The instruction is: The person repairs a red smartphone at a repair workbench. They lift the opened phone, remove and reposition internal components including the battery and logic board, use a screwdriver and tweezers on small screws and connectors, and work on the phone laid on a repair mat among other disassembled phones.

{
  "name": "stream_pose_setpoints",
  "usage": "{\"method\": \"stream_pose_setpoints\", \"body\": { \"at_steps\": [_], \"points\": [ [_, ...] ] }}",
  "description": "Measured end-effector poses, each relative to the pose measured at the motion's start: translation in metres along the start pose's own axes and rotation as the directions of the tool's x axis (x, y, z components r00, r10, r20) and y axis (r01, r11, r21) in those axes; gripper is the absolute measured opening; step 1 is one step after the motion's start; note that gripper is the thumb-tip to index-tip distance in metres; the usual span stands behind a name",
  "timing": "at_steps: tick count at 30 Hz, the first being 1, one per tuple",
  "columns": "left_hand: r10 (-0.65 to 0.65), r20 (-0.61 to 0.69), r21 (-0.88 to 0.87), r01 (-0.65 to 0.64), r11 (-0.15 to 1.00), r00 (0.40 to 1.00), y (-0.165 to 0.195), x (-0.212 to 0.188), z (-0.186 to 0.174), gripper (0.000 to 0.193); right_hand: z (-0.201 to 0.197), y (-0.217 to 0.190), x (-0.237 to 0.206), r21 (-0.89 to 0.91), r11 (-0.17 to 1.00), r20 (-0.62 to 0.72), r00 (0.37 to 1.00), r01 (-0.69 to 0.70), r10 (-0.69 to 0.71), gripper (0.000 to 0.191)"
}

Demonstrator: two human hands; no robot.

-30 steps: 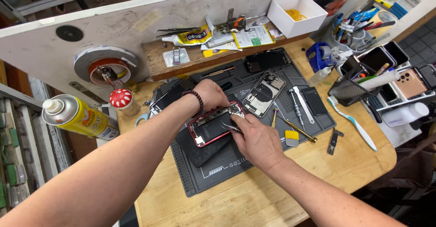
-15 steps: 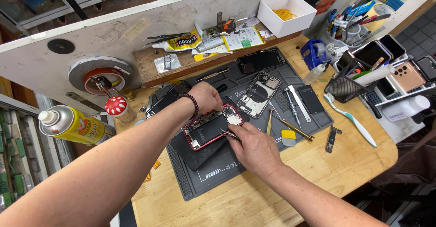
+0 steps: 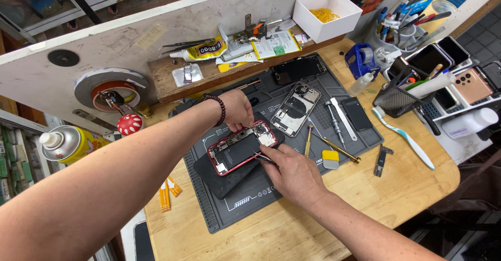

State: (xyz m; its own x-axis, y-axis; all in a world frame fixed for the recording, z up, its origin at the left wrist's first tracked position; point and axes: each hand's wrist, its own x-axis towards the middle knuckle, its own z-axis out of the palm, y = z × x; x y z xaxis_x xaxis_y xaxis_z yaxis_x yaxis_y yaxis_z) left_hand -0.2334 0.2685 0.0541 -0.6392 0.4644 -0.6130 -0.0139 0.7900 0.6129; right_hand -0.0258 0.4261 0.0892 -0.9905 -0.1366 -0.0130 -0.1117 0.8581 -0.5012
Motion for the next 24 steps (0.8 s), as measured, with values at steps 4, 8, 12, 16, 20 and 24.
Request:
{"method": "stream_pose_setpoints", "body": {
  "at_steps": [4,8,12,16,20,24],
  "points": [
    [0.01,-0.001,0.008,-0.01,1.0,1.0,0.005,-0.003,0.003,0.011,0.001,0.003,-0.002,-0.014,1.0,0.023,1.0,-0.018,0.018,0.037],
    [0.054,-0.012,0.064,-0.053,0.997,0.998,0.008,-0.009,0.004,0.01,0.002,0.005,-0.003,-0.004,1.0,0.025,1.0,-0.016,0.016,0.038],
    [0.096,-0.01,0.151,-0.094,0.984,0.995,0.012,-0.012,0.004,0.01,0.003,0.006,-0.003,-0.005,1.0,0.014,1.0,-0.001,0.001,0.038],
    [0.064,-0.023,0.145,-0.06,0.988,0.998,0.014,-0.014,0.005,0.01,0.004,0.006,-0.002,-0.02,1.0,0.03,1.0,-0.008,0.008,0.039],
    [0.022,-0.059,0.113,-0.016,0.993,0.998,0.013,-0.015,0.007,0.01,0.003,0.003,-0.002,-0.002,1.0,0.046,0.999,-0.023,0.023,0.04],
    [0.027,-0.049,0.097,-0.022,0.995,0.998,0.009,-0.012,0.008,0.01,0.003,0.0,-0.004,-0.007,0.999,0.05,0.998,-0.035,0.035,0.041]
  ]
}}
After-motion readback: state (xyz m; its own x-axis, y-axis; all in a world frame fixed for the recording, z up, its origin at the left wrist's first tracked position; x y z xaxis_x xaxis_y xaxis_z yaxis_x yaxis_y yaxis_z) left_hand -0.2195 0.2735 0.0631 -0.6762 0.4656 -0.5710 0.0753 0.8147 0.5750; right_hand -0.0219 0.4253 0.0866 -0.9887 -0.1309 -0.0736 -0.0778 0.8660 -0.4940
